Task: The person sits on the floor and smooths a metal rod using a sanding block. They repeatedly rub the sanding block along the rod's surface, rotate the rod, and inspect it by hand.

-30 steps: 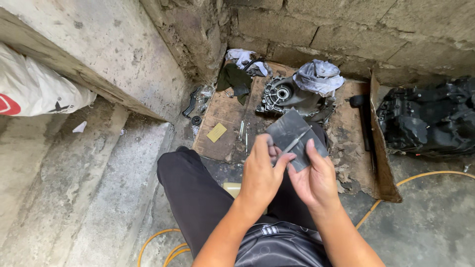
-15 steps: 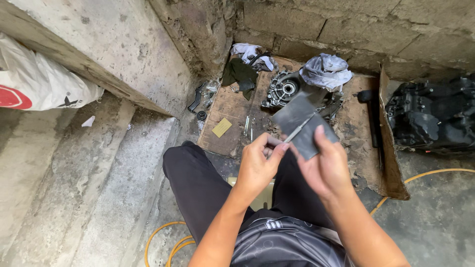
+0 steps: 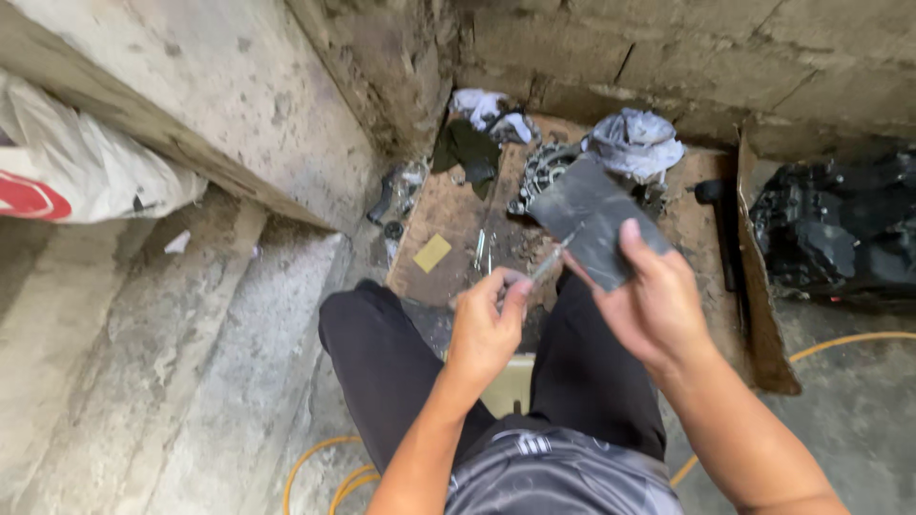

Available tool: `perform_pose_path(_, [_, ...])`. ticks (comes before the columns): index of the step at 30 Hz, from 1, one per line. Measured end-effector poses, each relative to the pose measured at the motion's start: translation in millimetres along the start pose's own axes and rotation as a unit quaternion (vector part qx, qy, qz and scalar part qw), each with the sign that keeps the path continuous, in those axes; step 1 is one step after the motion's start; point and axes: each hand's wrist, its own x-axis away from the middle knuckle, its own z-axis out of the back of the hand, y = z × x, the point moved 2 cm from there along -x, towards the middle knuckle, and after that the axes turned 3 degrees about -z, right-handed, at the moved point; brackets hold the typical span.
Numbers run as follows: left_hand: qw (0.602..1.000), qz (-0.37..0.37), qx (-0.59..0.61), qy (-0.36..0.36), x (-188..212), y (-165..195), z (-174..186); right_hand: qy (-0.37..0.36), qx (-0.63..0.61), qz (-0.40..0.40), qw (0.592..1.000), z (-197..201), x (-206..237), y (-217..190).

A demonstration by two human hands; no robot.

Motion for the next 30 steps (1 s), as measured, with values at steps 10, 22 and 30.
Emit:
perform_pose_path(10, [0.979,0.055,0.174,-0.091,8.5,-12.7,-0.8,-0.001,0.442,0.450,0.776,20.3,17.6,-10.1])
perform_pose_path(22, [0.973,0.056,0.207,-0.083,9.3,-30.6,-13.6,-0.229,0.789,0.461,0.336,24.9,-9.2,18.1])
perform_pose_path(30, [0.887,0.153,0.423,-0.108,-0.1,-38.3,-17.1,-0.214,0.802,0.418,0.369,15.0,-12.0,18.8])
